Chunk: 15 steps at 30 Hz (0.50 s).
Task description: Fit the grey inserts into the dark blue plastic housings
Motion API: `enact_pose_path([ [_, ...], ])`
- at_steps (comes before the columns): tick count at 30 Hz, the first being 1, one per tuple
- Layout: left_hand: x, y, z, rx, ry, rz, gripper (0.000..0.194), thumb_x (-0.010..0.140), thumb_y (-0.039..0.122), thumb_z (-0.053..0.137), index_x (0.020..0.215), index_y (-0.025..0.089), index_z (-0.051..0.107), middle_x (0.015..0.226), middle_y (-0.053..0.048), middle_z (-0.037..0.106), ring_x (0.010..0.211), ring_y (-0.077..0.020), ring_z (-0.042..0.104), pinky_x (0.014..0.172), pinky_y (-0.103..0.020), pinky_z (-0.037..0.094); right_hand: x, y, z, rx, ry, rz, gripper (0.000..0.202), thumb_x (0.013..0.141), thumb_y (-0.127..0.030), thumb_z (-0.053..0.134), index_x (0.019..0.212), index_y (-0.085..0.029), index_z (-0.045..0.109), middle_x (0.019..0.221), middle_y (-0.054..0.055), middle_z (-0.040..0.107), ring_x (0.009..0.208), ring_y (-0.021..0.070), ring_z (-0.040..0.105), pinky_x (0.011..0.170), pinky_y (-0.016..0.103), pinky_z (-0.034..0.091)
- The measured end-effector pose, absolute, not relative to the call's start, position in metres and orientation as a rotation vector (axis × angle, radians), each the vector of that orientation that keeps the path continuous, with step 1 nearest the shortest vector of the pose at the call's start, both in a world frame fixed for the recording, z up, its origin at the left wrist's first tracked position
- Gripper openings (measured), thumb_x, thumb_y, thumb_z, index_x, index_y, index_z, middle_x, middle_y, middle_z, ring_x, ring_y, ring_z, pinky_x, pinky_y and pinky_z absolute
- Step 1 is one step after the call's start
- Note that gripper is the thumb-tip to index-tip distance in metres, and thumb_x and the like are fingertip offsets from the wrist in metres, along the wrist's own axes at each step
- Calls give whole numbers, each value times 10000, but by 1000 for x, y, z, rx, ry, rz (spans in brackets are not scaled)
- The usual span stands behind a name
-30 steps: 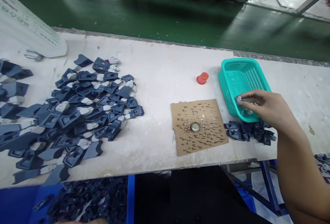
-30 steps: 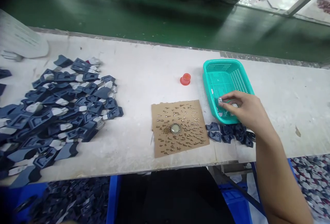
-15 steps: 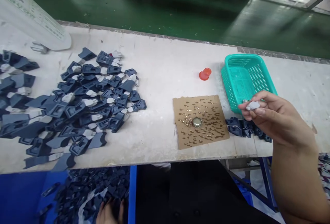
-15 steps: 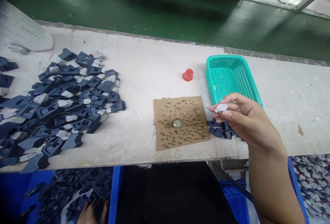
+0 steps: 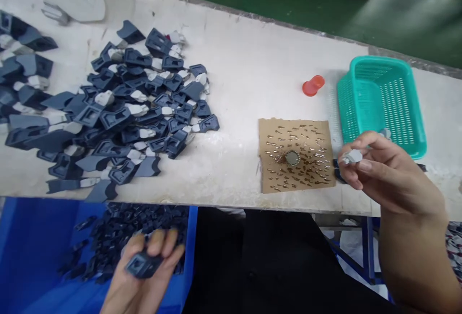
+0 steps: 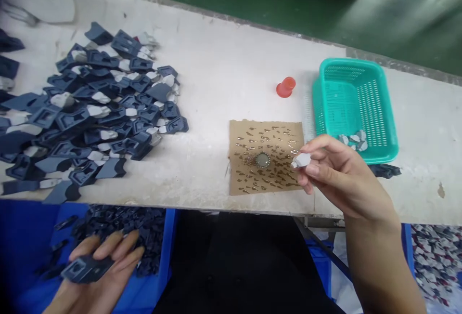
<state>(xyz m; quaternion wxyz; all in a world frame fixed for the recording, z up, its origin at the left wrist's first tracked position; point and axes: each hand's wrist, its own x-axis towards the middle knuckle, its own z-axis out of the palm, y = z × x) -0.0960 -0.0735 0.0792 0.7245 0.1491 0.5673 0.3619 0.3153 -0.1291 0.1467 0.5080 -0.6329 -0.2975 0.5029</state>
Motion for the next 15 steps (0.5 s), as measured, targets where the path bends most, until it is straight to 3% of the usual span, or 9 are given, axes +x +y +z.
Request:
enact_pose_path([
  [4, -15, -59, 95, 306, 850, 687, 331, 663, 298, 972, 922, 274, 767, 813, 1, 735, 740, -128, 684, 509, -134, 498, 302, -129, 138, -1650, -767, 1082, 191, 849, -453, 834, 967, -317, 770, 782, -15, 743, 632, 129, 679, 514, 235, 546],
  [9, 50, -51, 93, 235, 621, 588, 247, 688, 238, 965, 880, 249, 810, 849, 0, 782, 789, -92, 693, 624, -122, 535, 284, -131, 124, -2130, -1232, 275, 201, 864, -372, 839, 1054, -338, 783, 937, -34, 802, 800, 133, 742, 710, 283, 573],
  [12, 60, -51, 94, 255, 599, 583, 263, 668, 233, 976, 868, 239, 805, 836, 8, 773, 794, -90, 677, 659, -143, 535, 281, -128, 119, -2133, -1607, 49, 9, 919, -312, 778, 924, -318, 781, 885, -48, 804, 846, 136, 749, 698, 289, 536],
  [15, 59, -50, 93, 312, 639, 600, 264, 658, 163, 966, 848, 223, 791, 811, 16, 762, 803, -94, 683, 738, -172, 549, 279, -124, 116, -2058, -1754, -39, 124, 937, -192, 716, 884, -294, 764, 823, -47, 793, 814, 134, 747, 637, 280, 507],
])
